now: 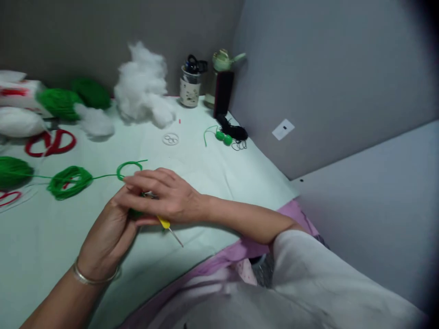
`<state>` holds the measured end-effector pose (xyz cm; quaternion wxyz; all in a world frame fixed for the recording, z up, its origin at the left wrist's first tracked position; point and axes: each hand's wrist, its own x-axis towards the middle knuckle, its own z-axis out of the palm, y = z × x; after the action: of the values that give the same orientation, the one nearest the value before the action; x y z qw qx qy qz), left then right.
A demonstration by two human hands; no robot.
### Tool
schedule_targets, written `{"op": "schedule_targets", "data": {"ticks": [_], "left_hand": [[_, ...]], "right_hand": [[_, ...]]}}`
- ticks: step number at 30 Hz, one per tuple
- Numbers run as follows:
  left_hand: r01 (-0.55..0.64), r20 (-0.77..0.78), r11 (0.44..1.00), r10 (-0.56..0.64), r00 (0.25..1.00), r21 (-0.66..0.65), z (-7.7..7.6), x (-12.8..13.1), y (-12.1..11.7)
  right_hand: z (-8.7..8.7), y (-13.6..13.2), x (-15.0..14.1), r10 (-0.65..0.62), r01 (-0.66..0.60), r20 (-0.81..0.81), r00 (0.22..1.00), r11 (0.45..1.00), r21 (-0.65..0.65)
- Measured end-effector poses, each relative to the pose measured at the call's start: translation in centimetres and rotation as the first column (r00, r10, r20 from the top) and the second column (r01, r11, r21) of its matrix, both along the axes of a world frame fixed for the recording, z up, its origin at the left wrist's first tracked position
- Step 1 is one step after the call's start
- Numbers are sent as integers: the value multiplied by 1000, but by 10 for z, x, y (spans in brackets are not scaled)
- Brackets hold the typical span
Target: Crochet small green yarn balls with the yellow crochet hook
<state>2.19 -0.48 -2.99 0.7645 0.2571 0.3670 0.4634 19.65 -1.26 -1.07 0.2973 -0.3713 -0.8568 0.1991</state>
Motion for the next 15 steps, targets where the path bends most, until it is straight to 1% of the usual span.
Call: {"op": "schedule_targets", "data": {"ticks": [2,3,5,7,9,10,12,13,15], "left_hand": [[44,-56,997,-40,998,71,-7,3,-5],[60,-81,993,-52,995,103,-10,3,-6],[108,-121,984,-92,988,139,-11,1,-7],[178,-187,963,-141,972,202,-9,-3,-4],[248,-318,930,-157,935,271,-4,-5,-2],[259,-391,917,-129,911,302,-1,-6,-1],[303,-535,909,-110,838,287,6,-5,-1],[303,-565,914,-105,818,268,10,-3,-2],[301,-544,925,-133,829,232,19,0,-5]], "right_hand": [[4,-4,-1,-41,38,-30,999,995,-88],[6,-5,0,-59,57,-15,998,994,-94],[8,-7,4,-78,80,69,995,997,-19],[9,-7,9,-90,70,193,977,992,107],[8,-7,11,-90,23,316,944,978,208],[6,-6,11,-97,5,362,927,970,245],[3,-5,10,-105,-30,430,897,955,295],[1,-3,11,-119,-31,450,885,950,312],[-2,0,14,-145,-18,460,876,943,331]]}}
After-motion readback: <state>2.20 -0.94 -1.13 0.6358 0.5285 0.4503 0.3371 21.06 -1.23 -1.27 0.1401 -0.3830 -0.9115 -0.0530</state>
